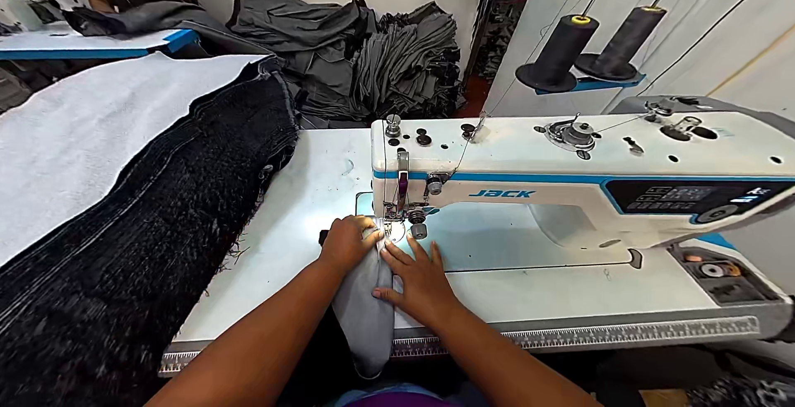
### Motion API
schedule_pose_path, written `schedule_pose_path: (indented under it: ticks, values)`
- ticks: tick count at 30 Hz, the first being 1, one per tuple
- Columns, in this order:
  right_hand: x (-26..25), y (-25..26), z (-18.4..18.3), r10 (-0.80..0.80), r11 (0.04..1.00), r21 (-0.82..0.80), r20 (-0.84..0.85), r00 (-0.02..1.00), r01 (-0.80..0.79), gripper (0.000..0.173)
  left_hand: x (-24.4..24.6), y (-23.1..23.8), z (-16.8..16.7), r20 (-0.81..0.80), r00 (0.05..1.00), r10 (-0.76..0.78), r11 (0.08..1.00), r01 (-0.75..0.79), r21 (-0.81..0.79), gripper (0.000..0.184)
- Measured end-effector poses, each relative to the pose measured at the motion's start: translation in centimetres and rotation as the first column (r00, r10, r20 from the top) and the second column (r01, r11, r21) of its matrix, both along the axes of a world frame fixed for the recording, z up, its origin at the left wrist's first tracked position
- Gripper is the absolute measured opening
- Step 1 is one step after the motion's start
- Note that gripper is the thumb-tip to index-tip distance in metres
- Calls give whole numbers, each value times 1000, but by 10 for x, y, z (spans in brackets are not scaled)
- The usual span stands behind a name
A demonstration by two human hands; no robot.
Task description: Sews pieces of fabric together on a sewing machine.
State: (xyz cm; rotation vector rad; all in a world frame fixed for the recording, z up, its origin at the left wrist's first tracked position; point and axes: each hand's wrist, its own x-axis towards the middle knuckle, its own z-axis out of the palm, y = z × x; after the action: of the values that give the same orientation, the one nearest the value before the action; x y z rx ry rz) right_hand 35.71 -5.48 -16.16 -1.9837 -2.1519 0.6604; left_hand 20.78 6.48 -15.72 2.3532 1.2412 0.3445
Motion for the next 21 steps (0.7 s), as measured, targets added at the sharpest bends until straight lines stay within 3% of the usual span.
schedule_pose_path:
  ticks: [8,17,21]
  values:
    - [-7,0,7,-8,1000,-6,23,1000,8,84,-2,6,2,-27,995,-95,995,96,21,28]
    - [-8,5,8,-28,999,-17,31,999,29,83,-1,12,6,-72,992,-101,994,103,25,32]
    - [-8,7,4,-35,999,28,0,999,35,69,5,23,10,-106,992,-75,995,81,53,35]
